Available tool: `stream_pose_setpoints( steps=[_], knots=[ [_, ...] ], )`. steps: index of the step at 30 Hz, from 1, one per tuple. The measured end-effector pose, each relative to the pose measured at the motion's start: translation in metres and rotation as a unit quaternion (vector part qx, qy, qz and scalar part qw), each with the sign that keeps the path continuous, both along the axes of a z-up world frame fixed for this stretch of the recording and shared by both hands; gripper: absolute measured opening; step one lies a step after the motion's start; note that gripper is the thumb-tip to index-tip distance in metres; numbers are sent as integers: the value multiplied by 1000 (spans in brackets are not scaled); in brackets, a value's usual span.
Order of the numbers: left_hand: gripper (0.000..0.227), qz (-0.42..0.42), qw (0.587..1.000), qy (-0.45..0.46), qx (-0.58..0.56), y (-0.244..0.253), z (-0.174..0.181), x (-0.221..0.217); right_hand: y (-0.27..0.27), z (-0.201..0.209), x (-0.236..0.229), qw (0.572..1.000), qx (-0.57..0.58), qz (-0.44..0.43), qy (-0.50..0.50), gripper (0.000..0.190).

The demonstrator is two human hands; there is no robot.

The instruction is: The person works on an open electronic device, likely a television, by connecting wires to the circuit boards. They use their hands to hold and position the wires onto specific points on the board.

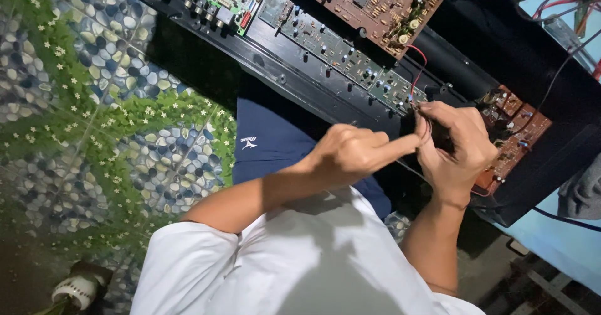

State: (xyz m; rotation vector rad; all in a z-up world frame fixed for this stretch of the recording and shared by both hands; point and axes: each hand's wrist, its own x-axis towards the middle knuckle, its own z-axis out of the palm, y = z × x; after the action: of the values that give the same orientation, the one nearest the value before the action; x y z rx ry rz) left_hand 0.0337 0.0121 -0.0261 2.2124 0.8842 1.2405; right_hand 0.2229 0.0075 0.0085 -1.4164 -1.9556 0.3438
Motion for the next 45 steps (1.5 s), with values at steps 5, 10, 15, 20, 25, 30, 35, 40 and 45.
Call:
stream_pose_setpoints(
  steps=[5,10,15,20,25,30,35,40,45],
  knots=[
    [28,83,996,22,-5,21,18,-25,15,15,-9,1000,-11,7,-16,20],
    [30,172,982,66,-37,35,19,-47,41,30,-18,998,-45,50,-20,17],
    [32,212,972,95,-26,34,15,-50,55,25,-25,991,-106,73,-23,14],
    [22,222,971,86,-25,33,11,-47,61,23,-22,989,-113,89,-42,18],
    [22,218,974,63,-24,32,13,-46,65,26,-17,984,-134,106,-50,18],
    [20,224,973,55,-24,35,11,-44,68,29,-14,978,-156,120,-65,16],
    [19,231,971,53,-25,37,6,-45,67,27,-6,979,-164,109,-60,17],
    [16,214,976,7,-45,34,11,-49,62,26,2,982,-152,108,-16,15],
    [15,119,965,-134,-190,15,26,-51,57,29,0,991,-75,110,-1,16]
  ],
)
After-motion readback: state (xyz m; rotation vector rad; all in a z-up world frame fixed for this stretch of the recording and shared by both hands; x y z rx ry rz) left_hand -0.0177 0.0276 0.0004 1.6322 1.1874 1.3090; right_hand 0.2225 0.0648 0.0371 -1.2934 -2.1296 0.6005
